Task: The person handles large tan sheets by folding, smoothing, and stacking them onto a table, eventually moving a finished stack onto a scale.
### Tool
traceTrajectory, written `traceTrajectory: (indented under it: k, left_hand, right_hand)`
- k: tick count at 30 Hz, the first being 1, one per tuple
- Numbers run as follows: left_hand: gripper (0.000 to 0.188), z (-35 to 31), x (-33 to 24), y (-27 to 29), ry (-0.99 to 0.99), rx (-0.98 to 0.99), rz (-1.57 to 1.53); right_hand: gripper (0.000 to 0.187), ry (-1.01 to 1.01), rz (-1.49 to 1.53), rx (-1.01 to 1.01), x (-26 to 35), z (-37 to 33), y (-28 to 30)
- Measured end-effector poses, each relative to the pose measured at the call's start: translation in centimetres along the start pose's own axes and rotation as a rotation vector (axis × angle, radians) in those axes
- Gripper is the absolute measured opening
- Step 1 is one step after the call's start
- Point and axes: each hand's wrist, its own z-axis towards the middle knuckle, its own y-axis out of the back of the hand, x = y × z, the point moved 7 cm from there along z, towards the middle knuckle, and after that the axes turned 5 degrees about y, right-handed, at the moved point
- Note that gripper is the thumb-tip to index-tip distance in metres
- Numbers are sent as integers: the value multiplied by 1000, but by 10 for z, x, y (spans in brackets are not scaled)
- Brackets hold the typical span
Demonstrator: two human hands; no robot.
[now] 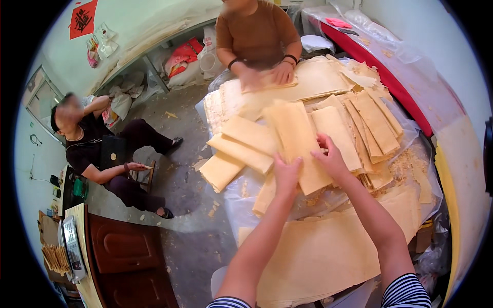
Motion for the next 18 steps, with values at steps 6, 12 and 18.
traceTrajectory:
  k: [6, 12, 18]
  left_hand:
    - [59, 22, -42, 98, -263, -232, -261]
    - [70, 56, -9, 157, -118, -452, 86]
    - [74, 57, -37, 145, -35, -348, -146]
  right_hand:
    - [63, -13, 204, 58, 11, 65, -50]
    - [53, 50, -640, 252, 10, 109, -131]
    - [44, -63, -744, 260, 53, 109, -111]
